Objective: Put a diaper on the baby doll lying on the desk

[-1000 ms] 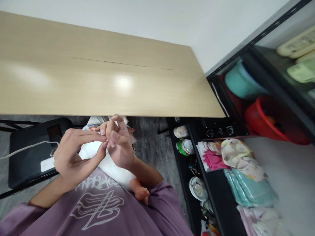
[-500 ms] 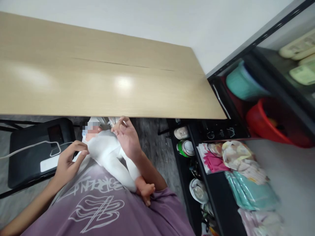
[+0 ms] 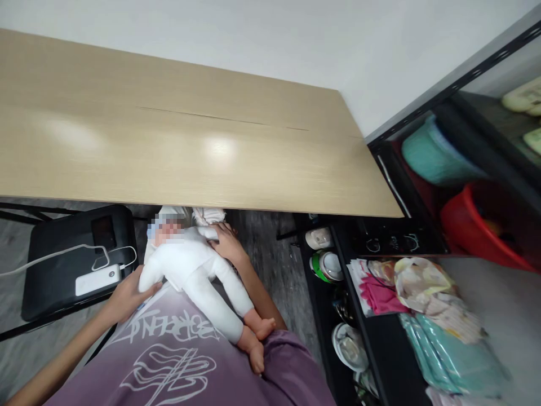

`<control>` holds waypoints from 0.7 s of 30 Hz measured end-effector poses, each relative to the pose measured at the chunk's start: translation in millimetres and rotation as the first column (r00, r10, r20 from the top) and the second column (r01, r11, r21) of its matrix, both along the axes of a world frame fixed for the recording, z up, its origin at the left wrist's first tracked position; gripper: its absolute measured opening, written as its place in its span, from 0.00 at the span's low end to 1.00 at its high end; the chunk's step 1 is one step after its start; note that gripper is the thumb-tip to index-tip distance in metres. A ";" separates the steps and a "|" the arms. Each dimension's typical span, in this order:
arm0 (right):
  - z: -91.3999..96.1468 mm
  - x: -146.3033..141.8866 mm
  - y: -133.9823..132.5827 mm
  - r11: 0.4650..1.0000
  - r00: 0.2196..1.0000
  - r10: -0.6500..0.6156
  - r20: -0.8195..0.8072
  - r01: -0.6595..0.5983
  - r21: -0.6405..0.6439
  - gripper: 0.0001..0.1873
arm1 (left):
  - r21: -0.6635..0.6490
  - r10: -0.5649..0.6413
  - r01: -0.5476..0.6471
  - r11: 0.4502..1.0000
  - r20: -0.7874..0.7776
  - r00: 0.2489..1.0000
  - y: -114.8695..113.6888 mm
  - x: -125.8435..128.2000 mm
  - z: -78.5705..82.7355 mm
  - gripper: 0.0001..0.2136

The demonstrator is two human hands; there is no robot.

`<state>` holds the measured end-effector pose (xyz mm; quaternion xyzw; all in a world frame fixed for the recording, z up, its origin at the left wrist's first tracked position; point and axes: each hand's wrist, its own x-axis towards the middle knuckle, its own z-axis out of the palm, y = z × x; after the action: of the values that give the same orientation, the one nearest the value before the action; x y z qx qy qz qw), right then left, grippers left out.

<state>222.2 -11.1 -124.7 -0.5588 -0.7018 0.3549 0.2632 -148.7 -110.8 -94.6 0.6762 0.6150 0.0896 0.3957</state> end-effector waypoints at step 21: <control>36.8 10.1 11.1 0.887 0.886 0.458 -0.074 -0.461 -0.036 0.32 | 0.058 0.151 -0.184 0.981 0.366 0.918 -32.1 -1.2 49.4 0.30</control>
<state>232.3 0.0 -87.9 -0.3721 -0.7959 0.4427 0.1791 -149.9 -142.8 -45.2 0.6106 0.5829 0.2733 0.4612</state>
